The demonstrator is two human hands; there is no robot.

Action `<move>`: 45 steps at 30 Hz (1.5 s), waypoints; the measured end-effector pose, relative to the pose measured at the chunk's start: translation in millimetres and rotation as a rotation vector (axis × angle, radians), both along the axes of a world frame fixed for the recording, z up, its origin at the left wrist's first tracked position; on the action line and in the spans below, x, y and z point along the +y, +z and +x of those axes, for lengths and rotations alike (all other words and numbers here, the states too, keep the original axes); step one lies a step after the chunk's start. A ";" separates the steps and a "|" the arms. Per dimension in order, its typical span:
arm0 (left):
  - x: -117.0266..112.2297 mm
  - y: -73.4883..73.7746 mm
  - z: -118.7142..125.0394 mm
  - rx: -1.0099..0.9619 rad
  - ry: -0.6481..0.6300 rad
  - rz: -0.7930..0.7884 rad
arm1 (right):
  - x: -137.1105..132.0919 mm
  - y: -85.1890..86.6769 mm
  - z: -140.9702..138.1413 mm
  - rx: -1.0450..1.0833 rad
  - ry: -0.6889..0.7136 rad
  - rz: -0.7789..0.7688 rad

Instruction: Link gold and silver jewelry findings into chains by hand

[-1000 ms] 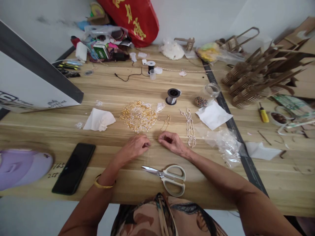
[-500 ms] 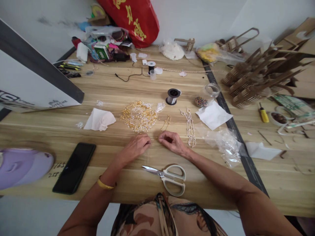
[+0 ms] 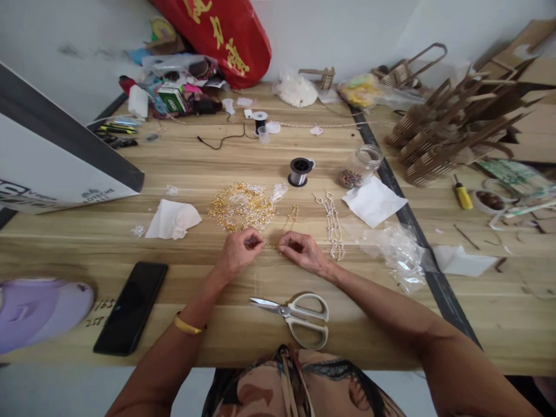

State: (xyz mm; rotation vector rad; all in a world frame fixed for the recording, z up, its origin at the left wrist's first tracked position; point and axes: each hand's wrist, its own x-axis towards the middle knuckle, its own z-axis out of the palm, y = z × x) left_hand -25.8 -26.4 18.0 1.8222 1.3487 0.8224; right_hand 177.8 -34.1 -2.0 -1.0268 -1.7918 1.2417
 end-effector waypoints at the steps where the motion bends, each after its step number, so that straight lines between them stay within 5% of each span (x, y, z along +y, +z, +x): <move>1: 0.9 -0.2 1.1 -0.020 0.006 -0.003 | 0.2 0.0 -0.1 0.004 0.000 -0.004; 17: 4.6 14.8 20.9 -0.309 -0.064 -0.364 | 5.2 6.0 4.1 0.150 -0.023 -0.013; 24: 5.9 9.2 26.2 -0.253 -0.053 -0.236 | 6.5 5.8 4.4 0.189 0.029 -0.132; 32: 2.4 4.7 25.4 -0.151 0.029 -0.004 | 7.0 -0.2 2.4 0.154 -0.001 -0.100; 38: 3.0 1.4 21.2 -0.087 0.072 -0.021 | 6.0 -0.3 2.7 0.164 -0.021 -0.112; 45: -0.4 -0.5 24.6 -0.163 -0.020 -0.170 | 6.4 -2.0 1.4 0.210 -0.025 -0.165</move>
